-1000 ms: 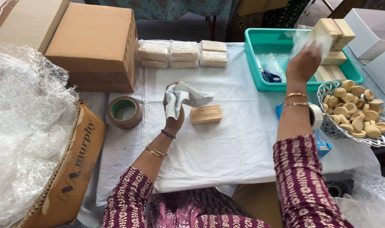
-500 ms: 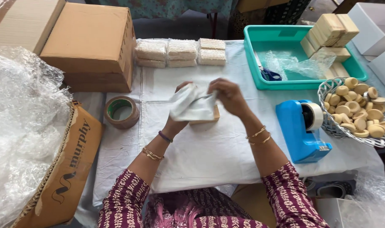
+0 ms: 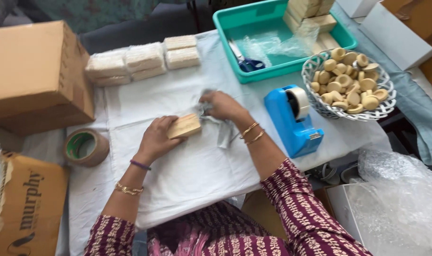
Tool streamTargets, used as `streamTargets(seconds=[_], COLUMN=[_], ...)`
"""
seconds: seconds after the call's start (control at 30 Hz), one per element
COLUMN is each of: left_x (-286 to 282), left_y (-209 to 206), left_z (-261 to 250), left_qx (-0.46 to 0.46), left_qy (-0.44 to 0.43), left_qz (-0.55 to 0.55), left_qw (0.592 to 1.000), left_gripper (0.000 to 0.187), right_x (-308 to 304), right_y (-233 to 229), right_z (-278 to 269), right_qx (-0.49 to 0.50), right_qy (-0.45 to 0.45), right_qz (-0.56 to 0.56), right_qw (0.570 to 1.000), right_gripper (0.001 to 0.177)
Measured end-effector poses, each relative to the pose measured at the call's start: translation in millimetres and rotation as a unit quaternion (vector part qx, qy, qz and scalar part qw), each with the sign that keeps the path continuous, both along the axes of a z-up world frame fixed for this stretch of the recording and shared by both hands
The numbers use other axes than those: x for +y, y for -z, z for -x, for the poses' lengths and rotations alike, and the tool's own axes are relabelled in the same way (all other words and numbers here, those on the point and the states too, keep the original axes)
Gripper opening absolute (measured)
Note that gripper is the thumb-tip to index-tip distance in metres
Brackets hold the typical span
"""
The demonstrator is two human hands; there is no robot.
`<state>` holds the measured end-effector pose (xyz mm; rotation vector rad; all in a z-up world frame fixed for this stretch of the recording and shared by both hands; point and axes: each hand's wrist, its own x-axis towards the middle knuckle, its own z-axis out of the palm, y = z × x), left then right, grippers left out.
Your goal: The person wipes a wooden block with a cloth, then wraps it in bubble wrap. They secure the bubble wrap using clear tape from a dispenser and place the wrapped block with others on the table.
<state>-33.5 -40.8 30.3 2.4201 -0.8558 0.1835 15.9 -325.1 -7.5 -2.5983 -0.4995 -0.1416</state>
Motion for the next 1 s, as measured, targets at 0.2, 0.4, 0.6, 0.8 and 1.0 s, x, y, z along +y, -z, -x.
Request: streamTargets(seconds=[0.2, 0.4, 0.6, 0.8, 1.0], left_x=[-20.3, -68.8, -53.4, -65.0, -53.5], left_y=[-7.9, -0.2, 78.4, 24.8, 74.9], left_z=[-18.3, -22.7, -44.9, -21.5, -48.0], left_qx=[0.068, 0.015, 0.081, -0.018, -0.018], left_qy=[-0.072, -0.094, -0.153, -0.142, -0.144], left_qz=[0.021, 0.123, 0.098, 0.116, 0.035], left_qw=[0.995, 0.988, 0.980, 0.983, 0.989], left_gripper=[0.070, 0.064, 0.040, 0.061, 0.036], right_x=[1.8, 18.0, 82.0, 44.7, 74.3], right_y=[-4.1, -49.6, -21.1, -41.9, -29.6], right_z=[-6.7, 13.2, 34.0, 24.8, 35.6], right_qx=[-0.078, -0.269, -0.191, -0.091, -0.127], right_qy=[0.133, 0.121, 0.004, 0.157, -0.003], right_qz=[-0.039, -0.205, -0.073, -0.064, -0.041], right_qw=[0.987, 0.933, 0.979, 0.981, 0.991], right_gripper=[0.032, 0.025, 0.017, 0.009, 0.026])
